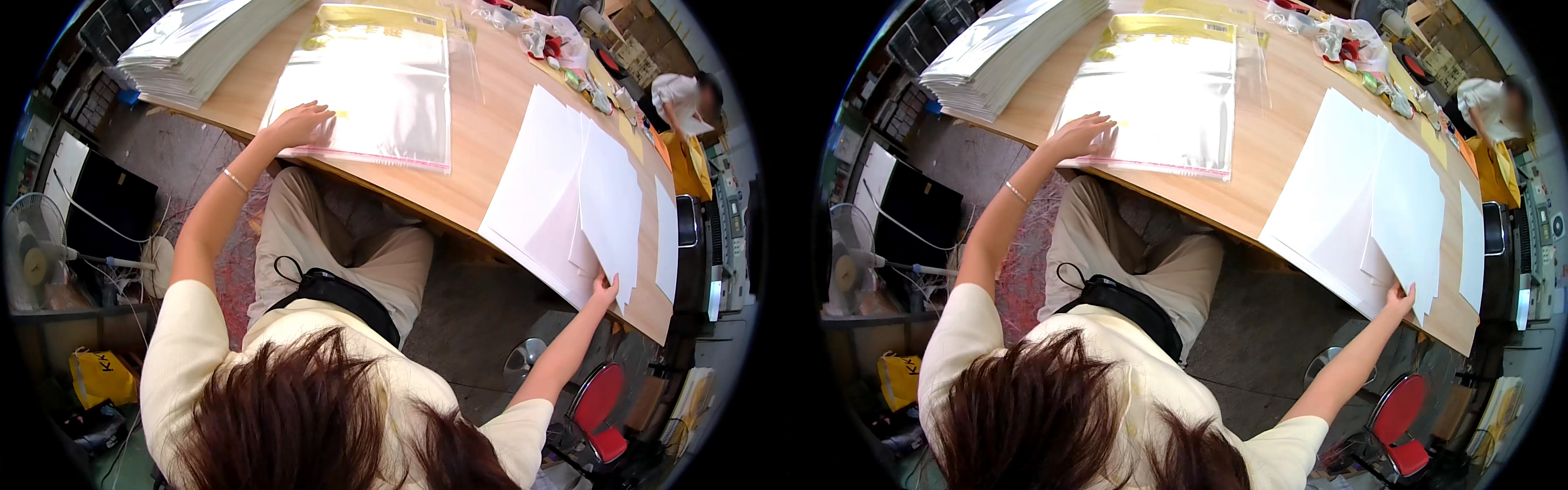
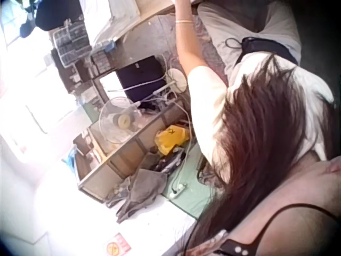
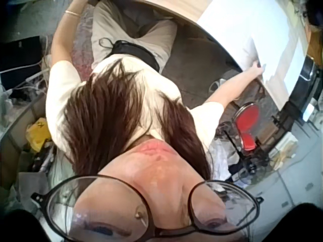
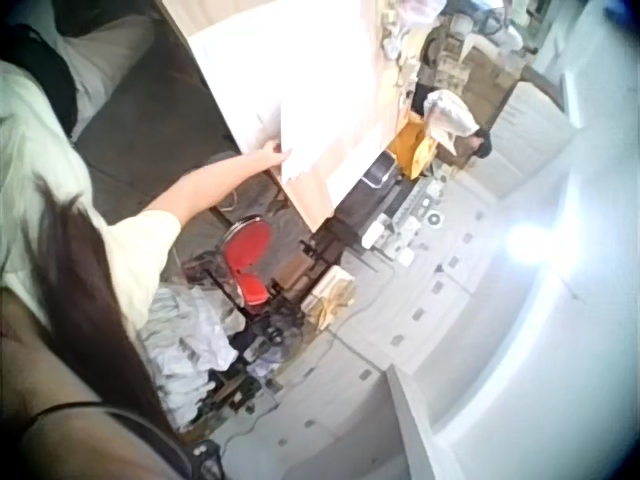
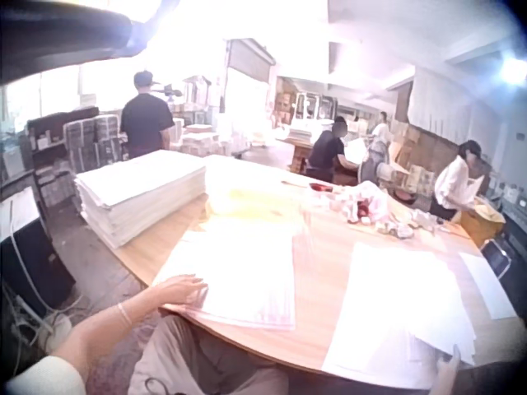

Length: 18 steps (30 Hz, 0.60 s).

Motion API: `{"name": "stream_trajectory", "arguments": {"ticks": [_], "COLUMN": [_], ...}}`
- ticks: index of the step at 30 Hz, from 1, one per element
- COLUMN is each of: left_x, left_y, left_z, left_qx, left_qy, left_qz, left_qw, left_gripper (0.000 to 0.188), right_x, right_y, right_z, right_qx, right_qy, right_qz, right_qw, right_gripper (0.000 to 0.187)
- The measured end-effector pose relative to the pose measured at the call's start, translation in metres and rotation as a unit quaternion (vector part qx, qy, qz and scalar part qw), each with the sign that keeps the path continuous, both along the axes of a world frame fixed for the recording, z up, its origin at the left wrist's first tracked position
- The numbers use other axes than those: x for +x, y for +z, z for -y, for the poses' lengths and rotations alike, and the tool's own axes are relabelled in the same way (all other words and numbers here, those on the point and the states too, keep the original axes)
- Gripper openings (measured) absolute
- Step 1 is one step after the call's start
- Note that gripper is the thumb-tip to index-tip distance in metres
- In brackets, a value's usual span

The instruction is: The person sits on the floor at a table and repeatedly picks up white sheets of paper, inserts them into clear plastic sleeves, and stacks the finished items. The person handles the paper and sleeves by hand, working through a pile of loose sheets.

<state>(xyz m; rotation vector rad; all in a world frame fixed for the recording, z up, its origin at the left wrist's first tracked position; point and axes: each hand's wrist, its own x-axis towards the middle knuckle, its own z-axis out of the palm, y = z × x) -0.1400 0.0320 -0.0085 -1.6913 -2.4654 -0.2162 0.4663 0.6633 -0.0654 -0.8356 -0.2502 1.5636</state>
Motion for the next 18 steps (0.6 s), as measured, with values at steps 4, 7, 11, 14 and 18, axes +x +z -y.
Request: {"name": "stream_trajectory", "arguments": {"ticks": [4, 7, 11, 14, 18], "left_x": [0.000, -0.002, 0.000, 0.002, -0.009], "left_y": [0.023, 0.017, 0.010, 0.003, -0.015], "left_z": [-0.019, -0.017, -0.010, -0.010, -0.011], "left_qx": [-0.148, -0.147, -0.109, -0.049, 0.006], "left_qy": [-0.004, -0.008, 0.021, 0.017, 0.015], "left_qz": [0.080, 0.079, 0.071, 0.057, -0.015], "left_qw": [0.986, 0.986, 0.991, 0.997, 1.000], "left_gripper": [0.052, 0.049, 0.042, 0.029, 0.012], "right_x": [0.000, -0.011, -0.017, -0.001, 0.034], "right_y": [-0.013, -0.014, -0.001, 0.022, 0.021], "right_z": [-0.003, -0.003, 0.013, 0.027, 0.085], "right_qx": [-0.020, 0.014, 0.056, 0.111, 0.133], "right_qy": [0.098, 0.105, 0.078, 0.089, 0.207], "right_qz": [0.075, 0.137, 0.067, -0.044, -0.280], "right_qw": [0.992, 0.985, 0.993, 0.989, 0.928], "right_gripper": [0.030, 0.029, 0.031, 0.040, 0.051]}}
